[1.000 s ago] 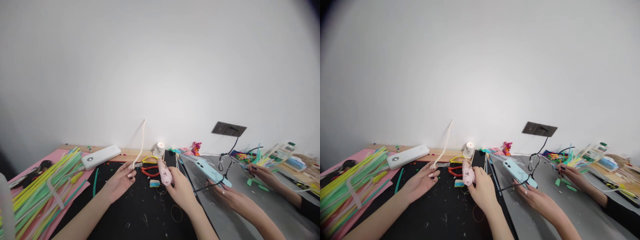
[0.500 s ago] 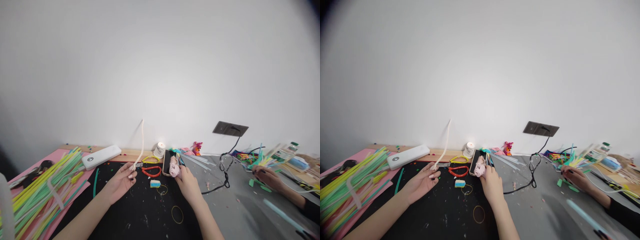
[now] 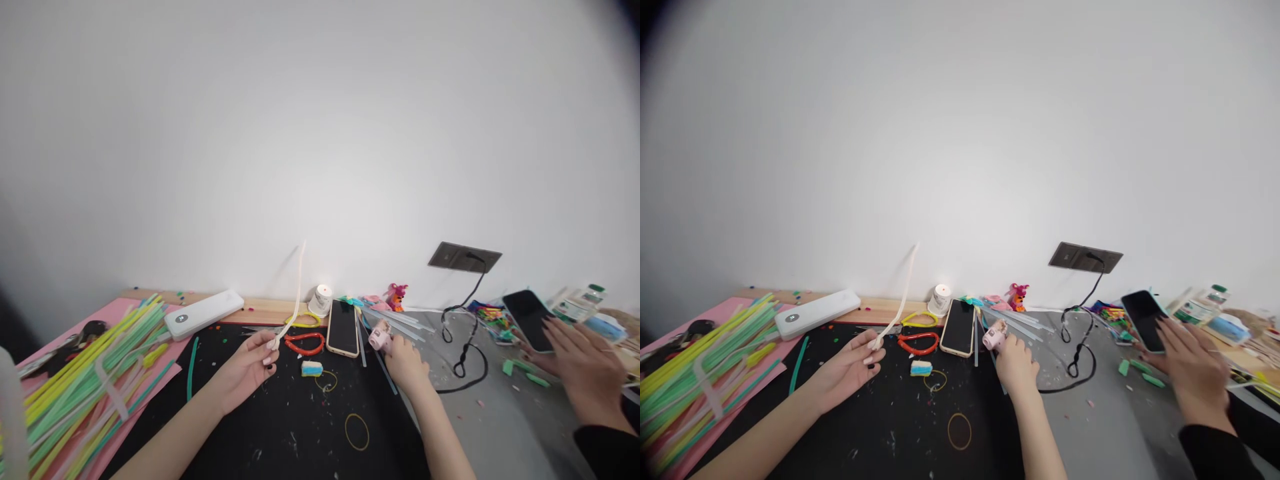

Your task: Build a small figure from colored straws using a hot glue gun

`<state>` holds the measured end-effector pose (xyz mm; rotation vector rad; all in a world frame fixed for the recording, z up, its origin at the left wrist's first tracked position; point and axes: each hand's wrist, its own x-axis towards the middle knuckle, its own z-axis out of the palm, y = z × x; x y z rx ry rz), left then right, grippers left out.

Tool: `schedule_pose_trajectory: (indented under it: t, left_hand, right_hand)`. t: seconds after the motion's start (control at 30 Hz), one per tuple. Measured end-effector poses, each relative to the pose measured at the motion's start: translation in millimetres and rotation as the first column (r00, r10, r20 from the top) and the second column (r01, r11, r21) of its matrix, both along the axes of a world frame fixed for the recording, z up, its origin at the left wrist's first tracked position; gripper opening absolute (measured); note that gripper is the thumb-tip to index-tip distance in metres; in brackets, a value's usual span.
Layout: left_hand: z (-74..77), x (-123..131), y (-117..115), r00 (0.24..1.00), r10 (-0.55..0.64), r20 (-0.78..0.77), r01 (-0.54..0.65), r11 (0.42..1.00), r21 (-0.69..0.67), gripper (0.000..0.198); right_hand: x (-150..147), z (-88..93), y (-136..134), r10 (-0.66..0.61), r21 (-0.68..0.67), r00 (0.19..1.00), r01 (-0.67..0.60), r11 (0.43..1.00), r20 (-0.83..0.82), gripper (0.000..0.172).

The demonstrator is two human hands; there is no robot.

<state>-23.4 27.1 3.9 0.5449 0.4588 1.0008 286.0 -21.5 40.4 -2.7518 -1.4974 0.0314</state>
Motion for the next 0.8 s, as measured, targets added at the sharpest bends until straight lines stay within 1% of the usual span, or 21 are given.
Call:
schedule_pose_trajectory:
  t: [0.17, 0.33, 0.43, 0.5, 0.53, 0.57, 0.6, 0.63, 0.67, 0.7, 0.73, 0.77, 0.8]
  left_hand:
    - [1.2, 1.2, -2.5, 0.994, -0.043, -0.101, 0.048, 0.998, 0.050, 0.022]
    - [1.1, 2.9, -5.4, 0.976, -0.070, -0.205, 0.093, 0.990, 0.105, 0.023]
    - [0.9, 4.8, -6.8, 0.957, -0.055, -0.286, 0.098, 0.986, 0.138, 0.022]
    - [0.6, 6.4, -7.1, 0.940, -0.046, -0.338, 0.109, 0.980, 0.169, 0.021]
    - [0.6, 7.3, -7.2, 0.930, -0.041, -0.366, 0.116, 0.976, 0.184, 0.020]
    - [0.7, 8.1, -7.1, 0.919, -0.036, -0.394, 0.122, 0.973, 0.197, 0.019]
    - [0.8, 8.8, -7.0, 0.908, -0.028, -0.417, 0.125, 0.970, 0.208, 0.019]
    - [1.1, 9.4, -7.0, 0.900, -0.017, -0.437, 0.125, 0.968, 0.219, 0.018]
    - [1.4, 9.9, -6.9, 0.890, -0.005, -0.456, 0.125, 0.964, 0.233, 0.018]
    - [1.8, 10.4, -6.8, 0.879, 0.009, -0.477, 0.128, 0.959, 0.253, 0.016]
    - [2.3, 10.9, -6.7, 0.866, 0.027, -0.499, 0.130, 0.952, 0.279, 0.015]
    - [2.6, 11.5, -6.5, 0.854, 0.047, -0.519, 0.135, 0.942, 0.307, 0.015]
    - [2.8, 12.1, -6.2, 0.842, 0.065, -0.535, 0.141, 0.932, 0.335, 0.014]
  right_hand:
    - [15.2, -1.1, -3.2, 0.014, -0.019, 1.000, -0.015, 1.000, -0.025, 0.035]
    - [20.3, -4.2, -4.3, 0.001, -0.010, 0.998, -0.001, 1.000, -0.055, 0.040]
    - [15.2, 0.3, -3.1, 0.001, 0.065, 0.999, 0.002, 0.998, -0.051, 0.041]
    - [4.4, 7.4, -2.0, 0.084, 0.183, 0.992, -0.065, 0.981, -0.099, 0.041]
    - [-4.1, 11.4, -1.5, 0.163, 0.250, 0.975, -0.122, 0.961, -0.152, 0.039]
    - [-14.6, 15.1, -1.0, 0.309, 0.378, 0.909, -0.191, 0.906, -0.281, 0.037]
    - [-26.9, 18.3, -0.3, 0.441, 0.486, 0.790, -0.212, 0.848, -0.425, 0.034]
    - [-40.5, 20.4, 0.6, 0.543, 0.547, 0.635, -0.218, 0.808, -0.550, 0.034]
    - [-54.5, 21.3, 2.1, 0.600, 0.578, 0.478, -0.213, 0.787, -0.641, 0.034]
    - [-68.2, 20.8, 4.1, 0.623, 0.589, 0.329, -0.209, 0.781, -0.709, 0.033]
    - [-80.8, 19.2, 6.6, 0.625, 0.596, 0.204, -0.190, 0.780, -0.753, 0.031]
    - [-91.7, 16.5, 9.5, 0.622, 0.603, 0.117, -0.165, 0.781, -0.774, 0.030]
    - [-100.2, 13.3, 12.6, 0.618, 0.607, 0.064, -0.135, 0.783, -0.784, 0.028]
